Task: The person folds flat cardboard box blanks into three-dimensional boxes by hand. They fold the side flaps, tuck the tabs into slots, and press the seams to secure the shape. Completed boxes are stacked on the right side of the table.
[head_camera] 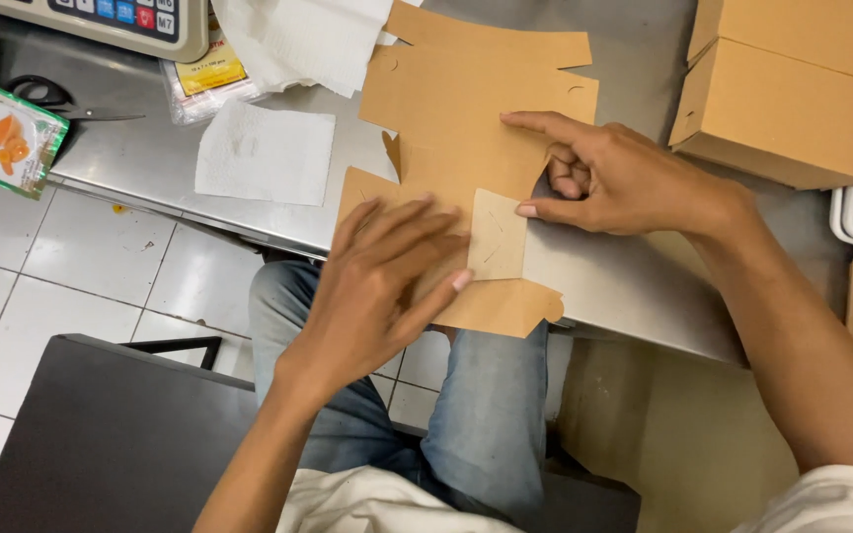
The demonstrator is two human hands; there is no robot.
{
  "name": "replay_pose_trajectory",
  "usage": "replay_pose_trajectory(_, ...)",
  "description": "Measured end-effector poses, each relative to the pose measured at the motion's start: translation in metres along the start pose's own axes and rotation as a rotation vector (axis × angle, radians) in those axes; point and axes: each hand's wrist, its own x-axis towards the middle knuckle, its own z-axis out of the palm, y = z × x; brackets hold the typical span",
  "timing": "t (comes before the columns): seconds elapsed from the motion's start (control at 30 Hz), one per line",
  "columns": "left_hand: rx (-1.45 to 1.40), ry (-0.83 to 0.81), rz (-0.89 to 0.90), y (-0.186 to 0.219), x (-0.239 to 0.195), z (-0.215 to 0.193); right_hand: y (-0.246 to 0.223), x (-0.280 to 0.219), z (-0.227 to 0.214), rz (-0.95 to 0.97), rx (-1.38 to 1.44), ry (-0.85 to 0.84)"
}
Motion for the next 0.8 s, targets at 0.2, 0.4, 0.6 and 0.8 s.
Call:
replay_pose_trajectory(0.2, -0.077, 0.386, -0.609, 0.003, -0.053, -0.015, 0.004, 0.002, 0.018, -0.379, -0.144, 0.273)
replay_pose_trajectory(0.4, -0.406, 0.456, -0.829, -0.009, -0.057, -0.007, -0.007, 0.006, 0.035, -0.543, -0.184, 0.291)
replay_pose_trajectory(0.6, -0.488, 0.473, -0.842, -0.009, -0.045, -0.001, 0.002, 0.007, 0.039, -0.644, -0.312, 0.361)
replay_pose_trajectory(0.8, -0.159, 0.459, -0.322, 0.003, -0.036, -0.001, 0.001, 0.004, 0.035, -0.661, -0.423, 0.438)
